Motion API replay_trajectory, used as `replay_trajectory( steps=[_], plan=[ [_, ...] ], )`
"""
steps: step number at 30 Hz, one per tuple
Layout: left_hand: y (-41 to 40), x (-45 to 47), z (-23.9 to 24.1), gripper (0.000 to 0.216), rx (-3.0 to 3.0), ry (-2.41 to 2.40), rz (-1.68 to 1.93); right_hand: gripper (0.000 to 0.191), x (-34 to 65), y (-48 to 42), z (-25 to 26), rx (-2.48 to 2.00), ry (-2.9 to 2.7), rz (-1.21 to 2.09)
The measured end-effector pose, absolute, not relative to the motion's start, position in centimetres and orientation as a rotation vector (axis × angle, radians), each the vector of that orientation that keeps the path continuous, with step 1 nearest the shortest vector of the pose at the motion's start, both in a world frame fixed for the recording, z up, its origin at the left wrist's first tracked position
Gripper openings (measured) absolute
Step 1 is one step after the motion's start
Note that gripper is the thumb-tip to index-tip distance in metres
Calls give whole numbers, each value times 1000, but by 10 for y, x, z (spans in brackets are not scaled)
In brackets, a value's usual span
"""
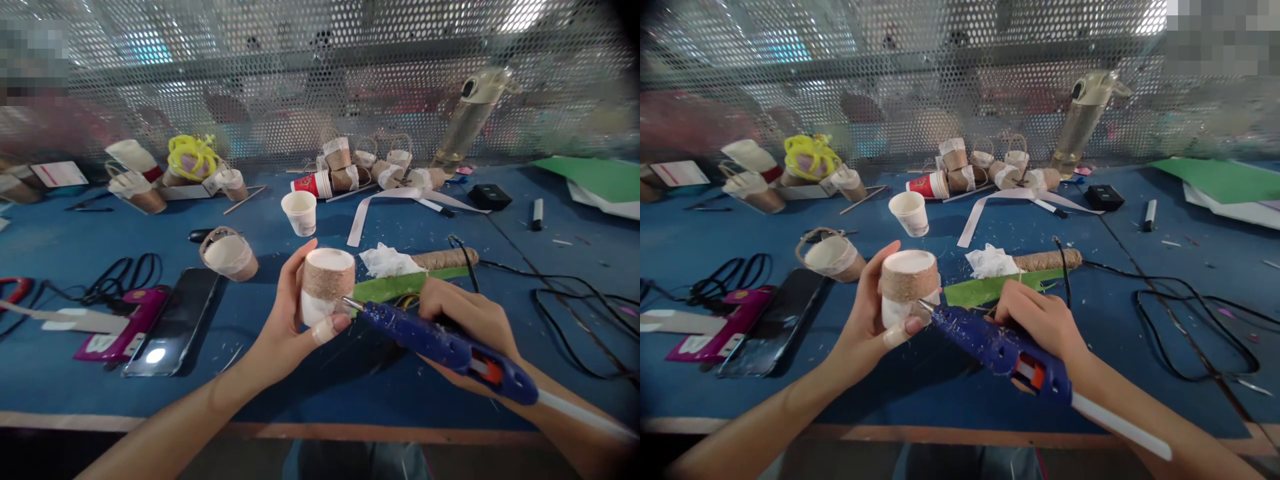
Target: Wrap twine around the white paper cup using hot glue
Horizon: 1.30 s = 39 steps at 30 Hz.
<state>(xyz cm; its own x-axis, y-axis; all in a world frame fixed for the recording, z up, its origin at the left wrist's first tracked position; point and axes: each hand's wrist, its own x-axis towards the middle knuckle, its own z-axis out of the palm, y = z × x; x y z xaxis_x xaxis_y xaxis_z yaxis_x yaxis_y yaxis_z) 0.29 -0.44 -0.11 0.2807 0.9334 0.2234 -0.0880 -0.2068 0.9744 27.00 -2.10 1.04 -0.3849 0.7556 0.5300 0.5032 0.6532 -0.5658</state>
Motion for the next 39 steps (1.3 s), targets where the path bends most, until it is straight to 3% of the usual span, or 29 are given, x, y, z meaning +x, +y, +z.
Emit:
replay_trajectory(
  steps=[15, 39],
  plan=[
    [-9, 2, -2, 95, 1645, 960, 1217, 27, 264, -22, 11, -1002, -2041, 248],
    [-10, 4, -4, 93, 1651, 995, 1228, 29, 265, -19, 9, -903, -2076, 220]
  ],
)
